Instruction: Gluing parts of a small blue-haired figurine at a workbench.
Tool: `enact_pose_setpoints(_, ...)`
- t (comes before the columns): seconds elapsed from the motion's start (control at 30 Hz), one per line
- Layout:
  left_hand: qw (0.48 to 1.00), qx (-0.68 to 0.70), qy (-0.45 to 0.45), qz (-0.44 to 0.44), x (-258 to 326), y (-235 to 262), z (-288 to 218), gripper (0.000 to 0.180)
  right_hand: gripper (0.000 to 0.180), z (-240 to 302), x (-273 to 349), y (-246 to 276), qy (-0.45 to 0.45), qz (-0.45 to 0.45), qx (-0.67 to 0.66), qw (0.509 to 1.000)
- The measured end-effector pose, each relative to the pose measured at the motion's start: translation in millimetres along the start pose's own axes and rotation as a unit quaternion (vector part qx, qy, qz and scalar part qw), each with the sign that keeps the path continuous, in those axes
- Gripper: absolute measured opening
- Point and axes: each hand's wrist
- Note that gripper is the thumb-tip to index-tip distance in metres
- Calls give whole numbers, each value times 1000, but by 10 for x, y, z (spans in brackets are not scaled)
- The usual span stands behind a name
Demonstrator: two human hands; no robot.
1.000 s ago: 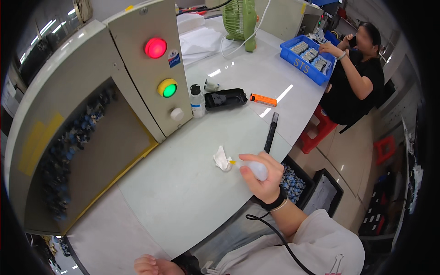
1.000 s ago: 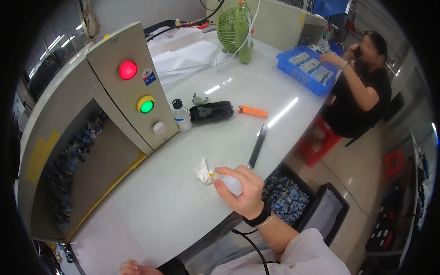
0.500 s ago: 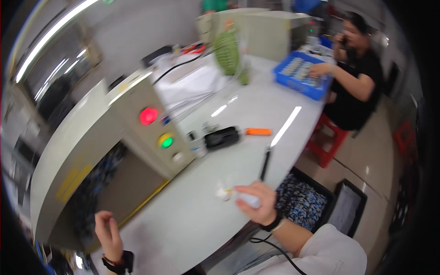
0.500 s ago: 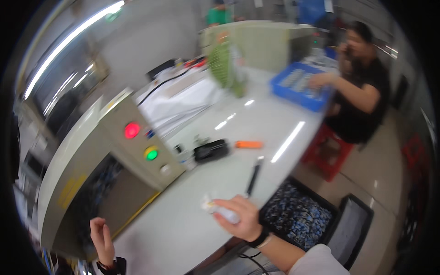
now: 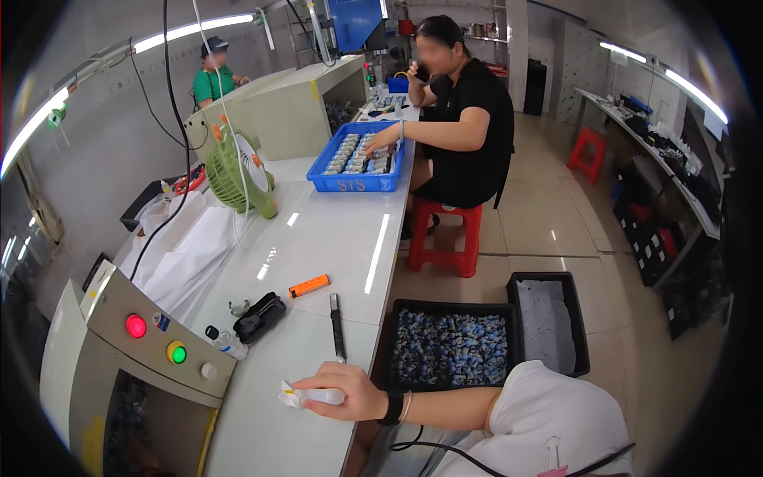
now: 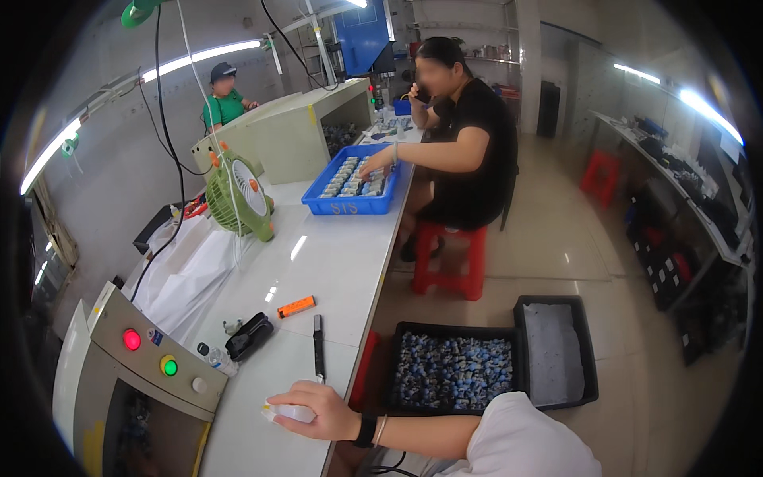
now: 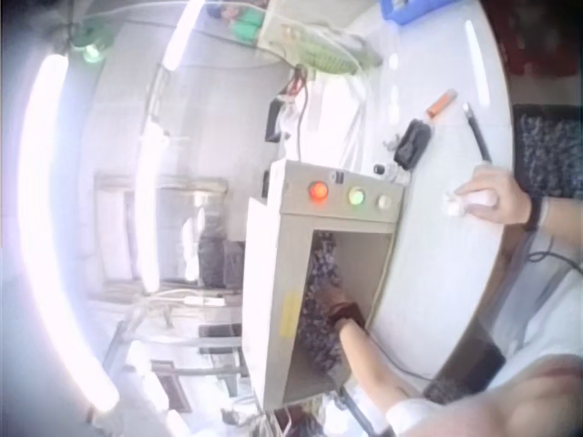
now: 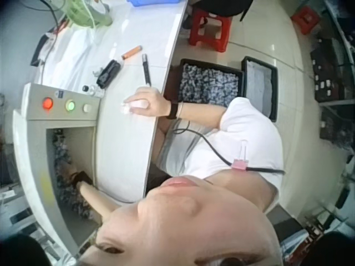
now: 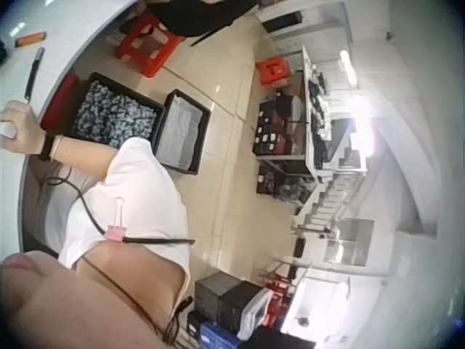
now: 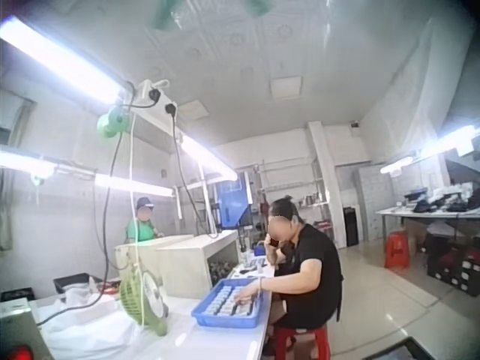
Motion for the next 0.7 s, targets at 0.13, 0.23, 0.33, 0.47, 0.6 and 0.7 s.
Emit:
enact_pose_setpoints(0.13,878,63,310,359,-34,1463,-618,82,23,44,-5,-40,-1,13,-27,1000)
enact_pose_setpoints(0.23,875,108,363,302,-18,1503,-629,76,22,71,20,25,2,0,-31,1000)
enact_pose_setpoints(0.33,851,181,410,274,147,1109,82,61,22,40,5,-92,4,8,-55,998)
enact_pose_setpoints(0.47,892,101,277,342,152,1646,-633,35,21,-34,35,-75,1,-19,-51,999)
enact_pose_setpoints(0.6,949,130,208,198,347,1977,-717,27,21,45,44,24,-9,-22,-61,998)
enact_pose_setpoints(0.7,866,422,191,189,523,2419,-1098,28,21,0,53,13,-13,-33,-67,997)
Point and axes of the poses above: each hand's wrist, its own x-axis away from the middle knuckle, its own y-axis out of the back of the hand, z = x × y, and after that the axes turned 5 degrees about x, right-handed
